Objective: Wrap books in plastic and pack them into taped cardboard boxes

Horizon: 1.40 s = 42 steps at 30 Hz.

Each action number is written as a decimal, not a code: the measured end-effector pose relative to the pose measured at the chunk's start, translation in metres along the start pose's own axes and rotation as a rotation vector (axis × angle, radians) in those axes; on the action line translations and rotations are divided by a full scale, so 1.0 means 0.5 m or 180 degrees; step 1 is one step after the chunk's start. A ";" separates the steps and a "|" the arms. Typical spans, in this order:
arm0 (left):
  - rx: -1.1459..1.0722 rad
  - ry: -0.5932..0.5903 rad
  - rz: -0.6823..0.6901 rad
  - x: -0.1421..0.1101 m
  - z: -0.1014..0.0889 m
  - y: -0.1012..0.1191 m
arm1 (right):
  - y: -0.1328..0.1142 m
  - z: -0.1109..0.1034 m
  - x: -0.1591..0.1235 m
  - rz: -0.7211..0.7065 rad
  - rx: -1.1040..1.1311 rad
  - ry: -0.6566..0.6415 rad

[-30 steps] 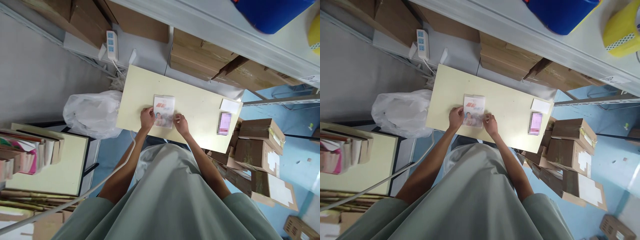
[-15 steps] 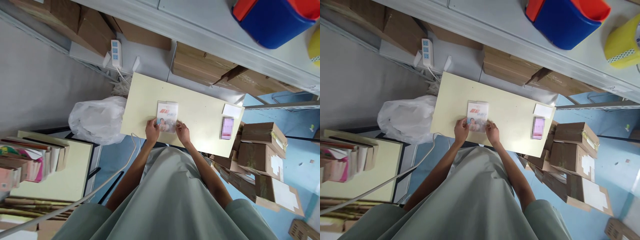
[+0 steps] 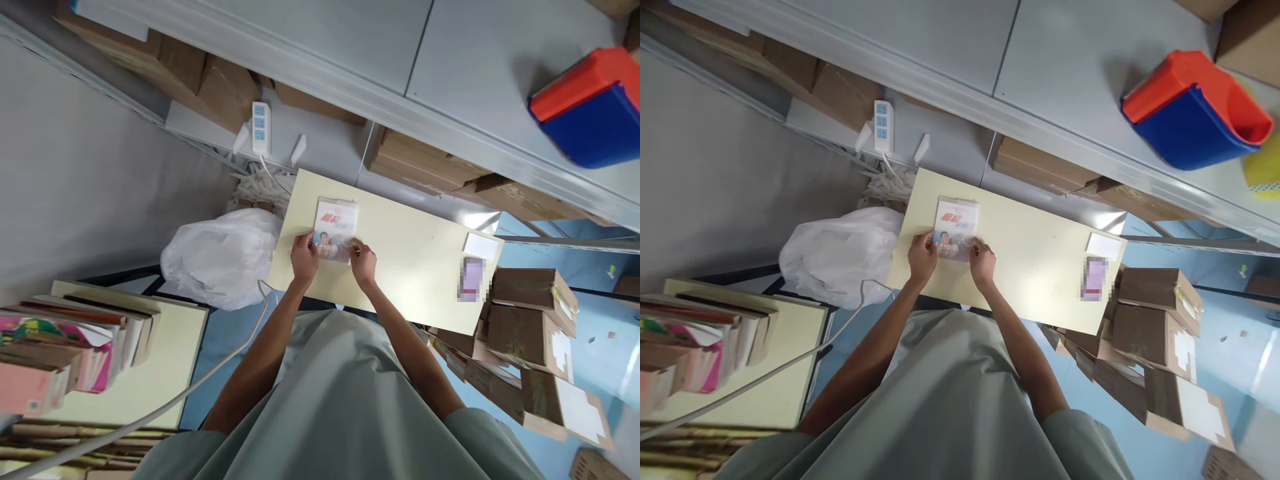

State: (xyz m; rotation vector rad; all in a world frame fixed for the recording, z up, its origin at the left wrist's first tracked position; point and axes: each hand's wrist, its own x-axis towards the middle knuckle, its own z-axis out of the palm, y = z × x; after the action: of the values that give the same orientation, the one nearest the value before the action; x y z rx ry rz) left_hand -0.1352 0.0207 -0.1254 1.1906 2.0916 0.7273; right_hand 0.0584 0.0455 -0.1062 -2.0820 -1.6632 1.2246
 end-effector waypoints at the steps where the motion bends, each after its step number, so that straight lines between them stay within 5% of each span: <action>1: -0.0026 0.0062 0.0000 0.026 -0.008 -0.008 | -0.021 0.013 0.017 -0.0005 0.0012 0.0002; 7: -0.0208 0.0296 -0.0006 0.154 -0.043 -0.051 | -0.118 0.075 0.100 -0.0058 0.0075 0.0114; 13: -0.0134 0.0225 -0.0022 0.164 -0.080 -0.052 | -0.146 0.067 0.101 0.0076 0.0352 0.0033; 22: -0.0090 0.0184 -0.0207 0.003 -0.148 0.009 | -0.101 0.002 -0.038 0.0022 0.0723 -0.0218; 32: -0.0310 0.0315 -0.0331 -0.214 -0.089 0.075 | 0.018 -0.069 -0.176 -0.0138 0.0882 -0.0482; 42: -0.0592 0.0473 -0.0125 -0.286 -0.093 0.127 | 0.068 -0.127 -0.246 -0.0447 0.0879 -0.0384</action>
State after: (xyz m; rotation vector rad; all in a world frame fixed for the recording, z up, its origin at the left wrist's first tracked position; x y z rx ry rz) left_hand -0.0772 -0.0850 -0.0153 1.0184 2.1070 0.9952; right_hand 0.1250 -0.0545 -0.0296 -1.7311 -1.5552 1.4636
